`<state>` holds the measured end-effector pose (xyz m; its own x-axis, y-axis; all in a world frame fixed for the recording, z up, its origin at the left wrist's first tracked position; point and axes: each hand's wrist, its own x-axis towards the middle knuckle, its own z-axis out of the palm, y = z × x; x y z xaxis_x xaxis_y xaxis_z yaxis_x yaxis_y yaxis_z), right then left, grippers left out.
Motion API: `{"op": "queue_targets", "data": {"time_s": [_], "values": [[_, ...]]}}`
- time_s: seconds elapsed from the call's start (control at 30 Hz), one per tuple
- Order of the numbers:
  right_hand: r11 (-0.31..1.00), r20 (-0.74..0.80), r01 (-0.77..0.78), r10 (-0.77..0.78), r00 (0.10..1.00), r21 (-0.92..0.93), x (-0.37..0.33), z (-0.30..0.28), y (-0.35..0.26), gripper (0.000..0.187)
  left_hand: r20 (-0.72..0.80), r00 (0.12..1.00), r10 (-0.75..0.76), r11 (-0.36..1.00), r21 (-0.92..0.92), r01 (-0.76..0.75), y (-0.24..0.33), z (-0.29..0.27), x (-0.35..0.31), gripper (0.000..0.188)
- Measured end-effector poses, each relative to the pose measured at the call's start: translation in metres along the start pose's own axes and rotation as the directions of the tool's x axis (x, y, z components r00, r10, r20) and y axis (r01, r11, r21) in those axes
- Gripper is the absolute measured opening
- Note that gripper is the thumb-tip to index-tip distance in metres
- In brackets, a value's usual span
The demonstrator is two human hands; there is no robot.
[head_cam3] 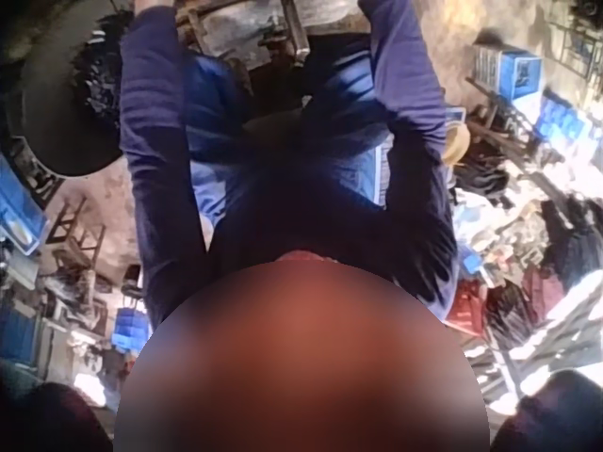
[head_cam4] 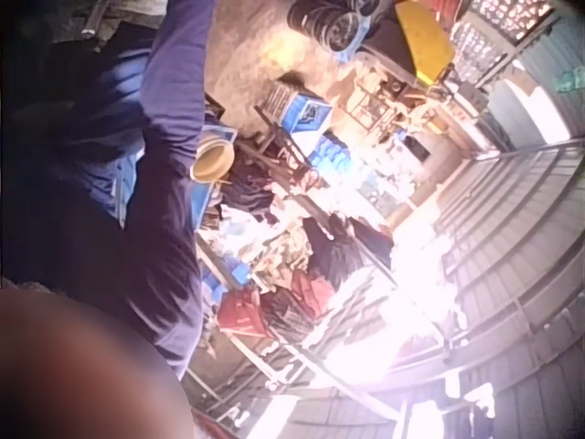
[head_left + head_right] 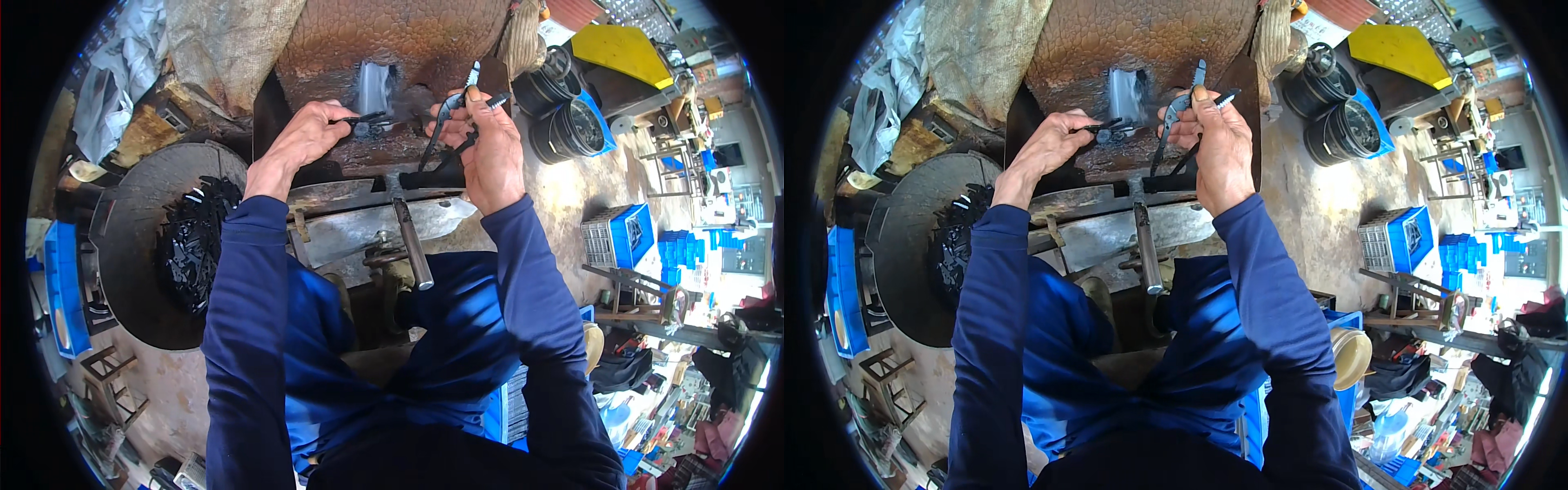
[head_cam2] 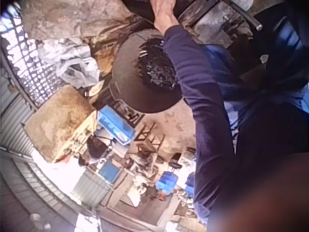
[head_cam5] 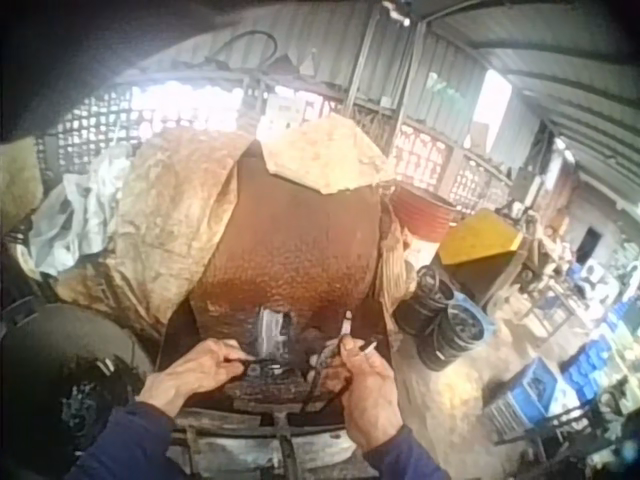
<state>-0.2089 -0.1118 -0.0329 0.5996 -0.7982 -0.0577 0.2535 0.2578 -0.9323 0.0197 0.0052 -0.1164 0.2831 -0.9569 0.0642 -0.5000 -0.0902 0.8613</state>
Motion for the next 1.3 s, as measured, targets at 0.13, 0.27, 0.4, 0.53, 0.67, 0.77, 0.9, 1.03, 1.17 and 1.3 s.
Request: {"op": "queue_targets", "data": {"time_s": [0.13,0.27,0.4,0.53,0.67,0.77,0.9,1.03,1.17,1.3], "values": [[1.0,0.015,-0.001,0.001,1.0,-0.018,-0.005,0.0,-0.008,0.028,-0.001,1.0,-0.017,1.0,0.023,0.017,0.011,-0.001,0.0,0.023],[1.0,-0.008,-0.007,0.007,1.0,0.029,-0.008,-0.007,-0.006,0.029,-0.058,0.996,0.063,0.914,0.405,-0.035,0.04,0.0,-0.006,0.026],[0.995,-0.018,-0.04,0.042,0.999,0.088,-0.01,-0.011,-0.012,0.029,-0.078,0.985,-0.157,0.935,0.309,0.173,0.062,-0.011,-0.005,0.033],[0.987,0.002,-0.11,0.11,0.994,0.119,-0.016,-0.012,-0.013,0.029,-0.165,0.973,-0.164,0.926,0.314,0.209,0.036,-0.02,-0.008,0.038],[0.991,0.103,-0.124,0.118,0.988,0.055,-0.022,-0.025,-0.012,0.027,-0.203,0.94,-0.273,0.917,0.24,0.318,0.034,-0.021,-0.01,0.041],[0.99,0.074,-0.135,0.138,0.988,-0.052,-0.037,-0.023,-0.01,0.023,-0.234,0.937,-0.259,0.906,0.277,0.32,0.009,-0.028,-0.014,0.04],[0.933,0.047,-0.065,0.087,0.995,-0.354,-0.06,-0.02,-0.008,0.018,-0.252,0.933,-0.258,0.92,0.232,0.317,0.005,-0.027,-0.015,0.043],[0.776,0.171,0.028,0.104,0.98,-0.63,-0.08,-0.021,-0.002,0.017,-0.269,0.923,-0.276,0.928,0.174,0.329,0.007,-0.03,-0.021,0.049],[0.392,0.614,0.624,-0.169,0.771,-0.676,-0.095,-0.041,0.017,0.026,-0.234,0.902,-0.363,0.919,0.07,0.388,0.02,-0.029,-0.025,0.051],[0.391,0.683,0.645,-0.056,0.728,-0.657,-0.114,-0.036,0.015,0.038,-0.275,0.865,-0.42,0.903,-0.032,0.429,0.029,-0.028,-0.032,0.047]]}}
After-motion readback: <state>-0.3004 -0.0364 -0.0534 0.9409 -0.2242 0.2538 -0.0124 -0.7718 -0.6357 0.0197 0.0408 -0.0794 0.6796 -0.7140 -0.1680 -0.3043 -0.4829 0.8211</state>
